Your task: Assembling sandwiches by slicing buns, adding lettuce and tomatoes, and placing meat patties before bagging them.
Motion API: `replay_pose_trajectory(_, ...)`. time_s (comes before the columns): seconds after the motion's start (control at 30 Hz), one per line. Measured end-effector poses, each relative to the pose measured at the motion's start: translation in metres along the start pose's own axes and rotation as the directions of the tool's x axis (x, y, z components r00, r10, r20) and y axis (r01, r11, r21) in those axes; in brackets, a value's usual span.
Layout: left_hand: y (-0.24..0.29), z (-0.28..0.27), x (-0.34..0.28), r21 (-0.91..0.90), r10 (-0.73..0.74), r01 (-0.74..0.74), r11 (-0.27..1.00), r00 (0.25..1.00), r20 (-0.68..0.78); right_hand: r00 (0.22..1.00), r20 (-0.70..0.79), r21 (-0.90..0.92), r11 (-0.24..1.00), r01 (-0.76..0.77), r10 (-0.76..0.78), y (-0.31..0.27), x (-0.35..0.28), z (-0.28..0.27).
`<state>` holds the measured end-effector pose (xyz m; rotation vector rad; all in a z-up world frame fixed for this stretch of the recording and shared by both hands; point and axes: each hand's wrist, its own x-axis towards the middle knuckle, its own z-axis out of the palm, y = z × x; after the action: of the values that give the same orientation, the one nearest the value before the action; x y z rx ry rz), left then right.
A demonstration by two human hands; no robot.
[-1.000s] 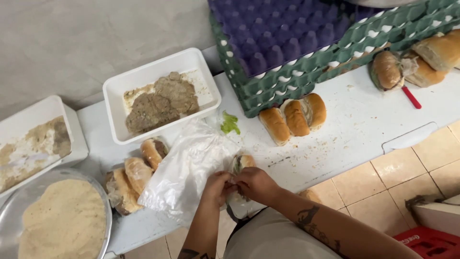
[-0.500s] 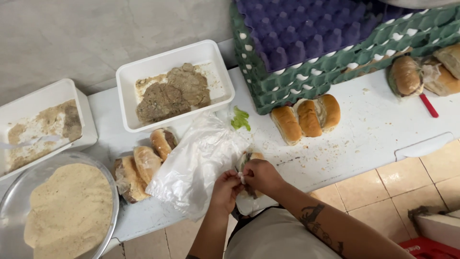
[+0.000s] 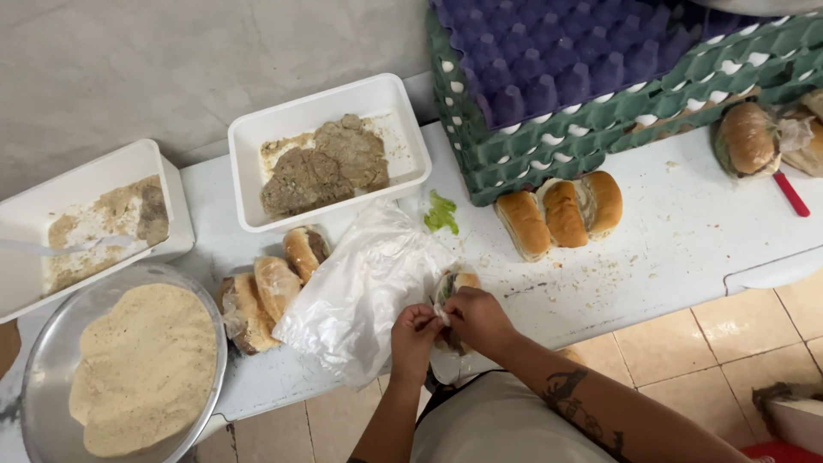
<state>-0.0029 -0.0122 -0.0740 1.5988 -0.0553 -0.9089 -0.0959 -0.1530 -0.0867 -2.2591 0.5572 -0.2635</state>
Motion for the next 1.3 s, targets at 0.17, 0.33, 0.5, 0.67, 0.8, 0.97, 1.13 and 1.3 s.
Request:
replay_pose_trajectory(0.17,-0.007,0.003,0.002,0.032,0.075,-0.071,0.997,0.988,-0.134,0.998,-0.026,0.028,0.998,0.062,-0.061,-0.010,-0.005,0.001)
replay_pose_trajectory(0.33,-0.014,-0.003,0.011,0.304,0.292,-0.238,0.922,0.946,-0.144,0.998,-0.026,-0.103,0.993,0.053,-0.056,-0.020,-0.003,-0.006)
replay_pose_trajectory(0.5,0.006,-0.005,0.001,0.245,0.459,-0.449,0.859,0.888,0.021,0.997,0.009,-0.082,0.994,-0.075,0.076,0.001,0.001,0.007)
replay_pose_trajectory(0.67,0.015,-0.012,0.002,0.083,0.473,-0.478,0.875,0.878,0.069,0.993,0.049,-0.053,0.993,-0.103,0.106,-0.006,0.005,0.000)
replay_pose_trajectory(0.8,0.021,-0.012,-0.002,0.139,0.505,-0.510,0.849,0.860,0.073,0.999,-0.026,-0.181,0.983,0.031,-0.036,-0.040,-0.003,-0.012)
replay_pose_trajectory(0.97,0.021,-0.009,-0.008,0.165,0.531,-0.531,0.831,0.846,0.046,0.988,0.112,-0.281,0.950,0.137,-0.109,-0.049,-0.009,-0.003)
replay_pose_trajectory(1.13,0.014,-0.014,-0.007,-0.059,0.440,-0.439,0.897,0.898,0.000,0.977,0.053,-0.415,0.885,0.210,-0.208,-0.036,-0.012,0.014)
replay_pose_trajectory(1.3,0.010,-0.045,-0.011,-0.147,0.292,-0.286,0.947,0.956,0.022,0.951,0.123,-0.418,0.854,0.309,-0.283,-0.044,-0.007,-0.001)
